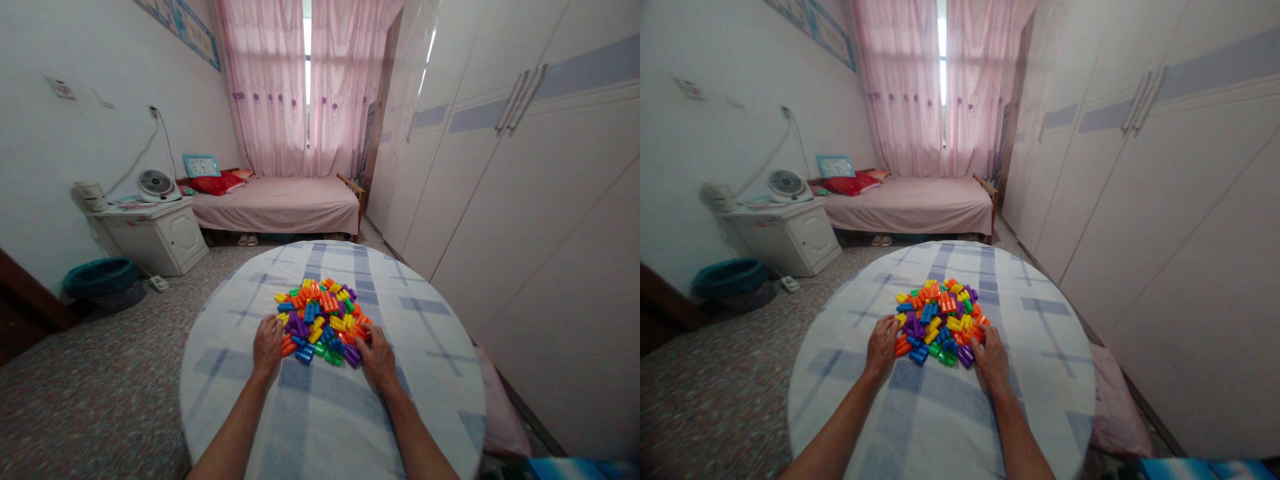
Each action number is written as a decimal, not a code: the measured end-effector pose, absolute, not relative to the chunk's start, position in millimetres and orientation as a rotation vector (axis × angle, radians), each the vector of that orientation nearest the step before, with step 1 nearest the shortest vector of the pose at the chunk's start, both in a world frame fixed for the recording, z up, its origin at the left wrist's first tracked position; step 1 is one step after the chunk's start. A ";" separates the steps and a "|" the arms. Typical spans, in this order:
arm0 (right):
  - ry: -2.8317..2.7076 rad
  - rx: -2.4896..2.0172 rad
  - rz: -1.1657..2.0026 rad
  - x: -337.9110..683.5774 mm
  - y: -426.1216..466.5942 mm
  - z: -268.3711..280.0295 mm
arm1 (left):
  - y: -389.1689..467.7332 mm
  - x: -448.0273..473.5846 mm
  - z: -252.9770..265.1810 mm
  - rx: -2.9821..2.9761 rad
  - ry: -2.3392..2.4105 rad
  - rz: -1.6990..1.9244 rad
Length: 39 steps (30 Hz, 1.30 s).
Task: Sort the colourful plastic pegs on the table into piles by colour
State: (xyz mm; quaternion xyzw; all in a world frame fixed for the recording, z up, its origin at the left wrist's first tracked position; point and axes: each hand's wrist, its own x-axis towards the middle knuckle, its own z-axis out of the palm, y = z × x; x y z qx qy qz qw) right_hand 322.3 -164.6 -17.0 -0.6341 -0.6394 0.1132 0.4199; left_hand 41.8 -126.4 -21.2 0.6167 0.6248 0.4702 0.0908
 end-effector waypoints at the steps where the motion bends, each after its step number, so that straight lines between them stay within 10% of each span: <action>1: -1.601 -1.590 0.289 322.5 -164.4 -17.0 | -126.7 41.9 -20.8 1.830 1.858 1.400; 39: -1.537 -1.570 0.325 321.7 -165.3 -12.8 | -128.3 43.0 -18.0 1.810 1.851 1.414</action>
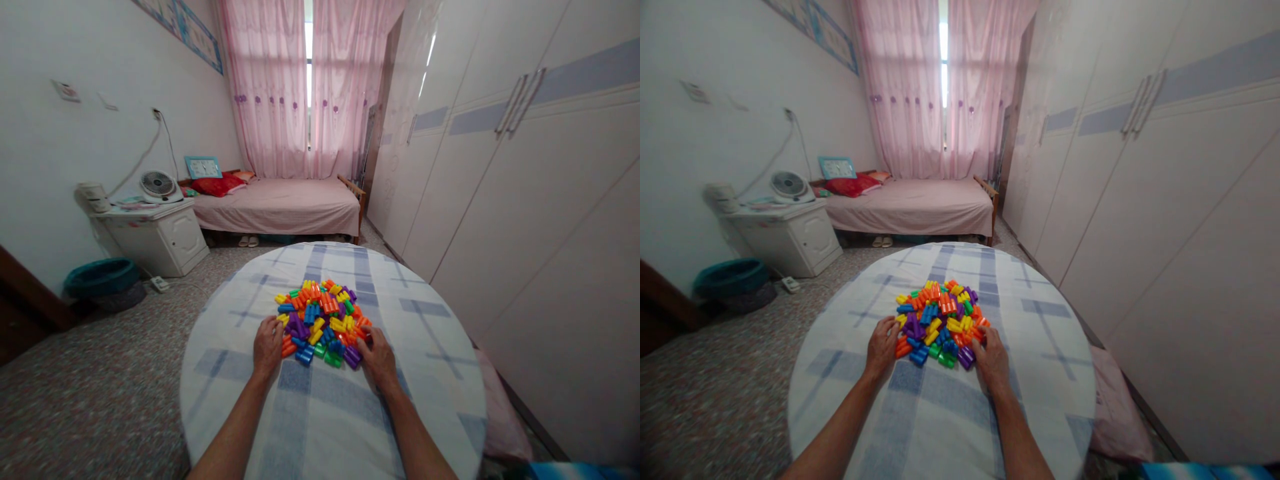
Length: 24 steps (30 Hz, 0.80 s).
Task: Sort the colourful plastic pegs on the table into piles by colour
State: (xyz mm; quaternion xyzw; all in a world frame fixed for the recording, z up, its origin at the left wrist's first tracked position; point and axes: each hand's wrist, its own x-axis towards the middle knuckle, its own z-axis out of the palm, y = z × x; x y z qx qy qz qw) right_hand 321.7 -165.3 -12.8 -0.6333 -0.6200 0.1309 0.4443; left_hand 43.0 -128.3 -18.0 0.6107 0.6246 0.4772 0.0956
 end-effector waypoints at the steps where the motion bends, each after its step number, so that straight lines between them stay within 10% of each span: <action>1: -1.538 -1.573 0.328 321.7 -165.3 -12.7 | -128.5 43.0 -18.0 1.812 1.850 1.413; 24: -1.557 -1.580 0.332 322.9 -164.4 -15.0 | -129.7 44.7 -15.6 1.802 1.877 1.406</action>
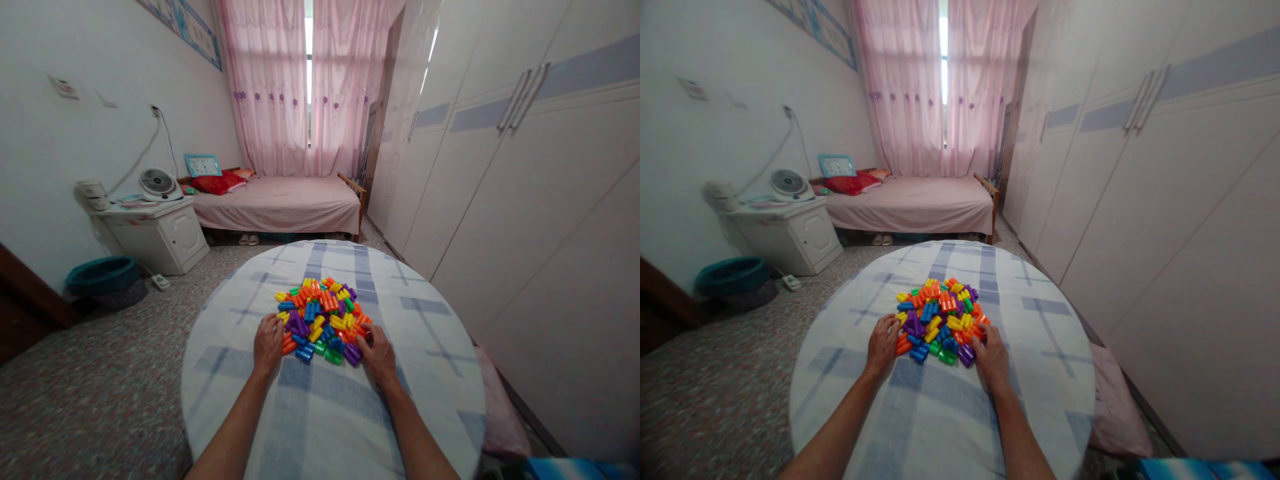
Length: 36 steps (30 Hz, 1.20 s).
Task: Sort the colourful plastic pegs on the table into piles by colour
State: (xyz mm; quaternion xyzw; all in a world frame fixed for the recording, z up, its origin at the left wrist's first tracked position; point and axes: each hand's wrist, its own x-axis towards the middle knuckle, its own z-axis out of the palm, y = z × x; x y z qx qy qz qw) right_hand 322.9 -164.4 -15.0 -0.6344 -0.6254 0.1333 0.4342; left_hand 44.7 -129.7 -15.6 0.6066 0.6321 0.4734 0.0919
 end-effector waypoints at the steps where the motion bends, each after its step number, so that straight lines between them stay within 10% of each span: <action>1: -1.555 -1.584 0.334 322.5 -164.8 -13.9 | -129.9 44.9 -15.1 1.802 1.878 1.406; 36: -1.507 -1.548 0.238 322.5 -164.7 -14.9 | -129.7 44.4 -17.0 1.821 1.867 1.419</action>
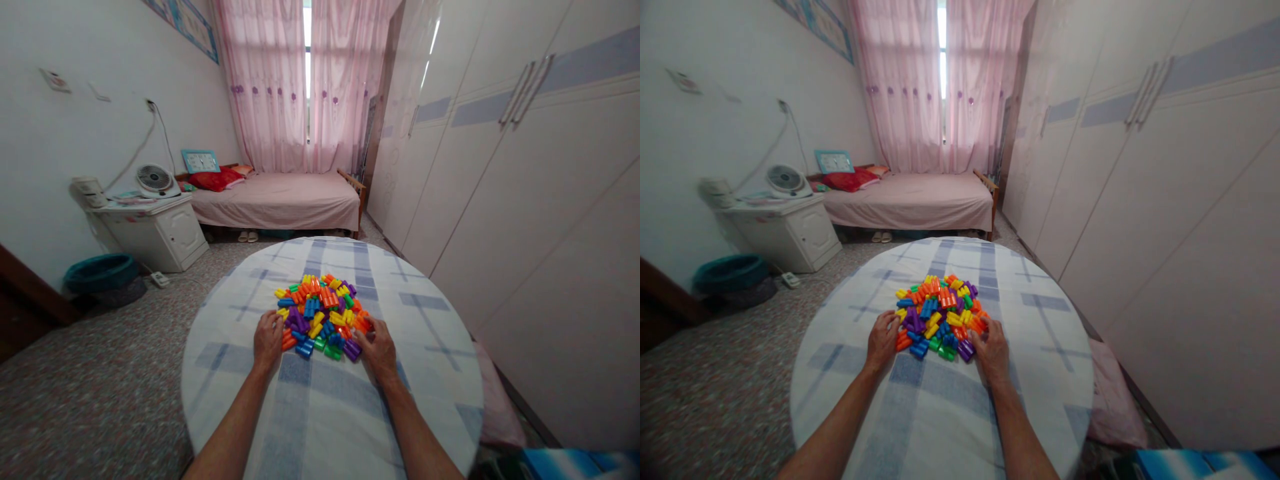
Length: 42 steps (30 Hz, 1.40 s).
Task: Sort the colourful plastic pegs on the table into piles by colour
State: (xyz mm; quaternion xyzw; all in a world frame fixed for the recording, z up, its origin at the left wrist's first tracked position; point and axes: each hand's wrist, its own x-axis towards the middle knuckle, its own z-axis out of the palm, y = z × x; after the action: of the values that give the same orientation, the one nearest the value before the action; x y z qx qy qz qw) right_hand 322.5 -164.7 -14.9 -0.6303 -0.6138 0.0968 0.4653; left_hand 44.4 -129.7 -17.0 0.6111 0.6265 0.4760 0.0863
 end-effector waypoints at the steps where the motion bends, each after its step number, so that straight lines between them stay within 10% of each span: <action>1: -1.497 -1.549 0.242 322.1 -165.3 -13.8 | -129.7 44.4 -16.9 1.819 1.868 1.418; 42: -1.158 -1.829 0.106 426.8 -122.3 14.1 | -130.2 44.9 -14.4 1.813 1.861 1.387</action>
State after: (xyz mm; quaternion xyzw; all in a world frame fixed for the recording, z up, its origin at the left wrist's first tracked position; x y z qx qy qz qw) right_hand 426.8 -122.3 14.1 -0.7457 -0.4722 0.0432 0.4680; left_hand 44.9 -130.2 -14.4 0.6127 0.6289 0.4686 0.0978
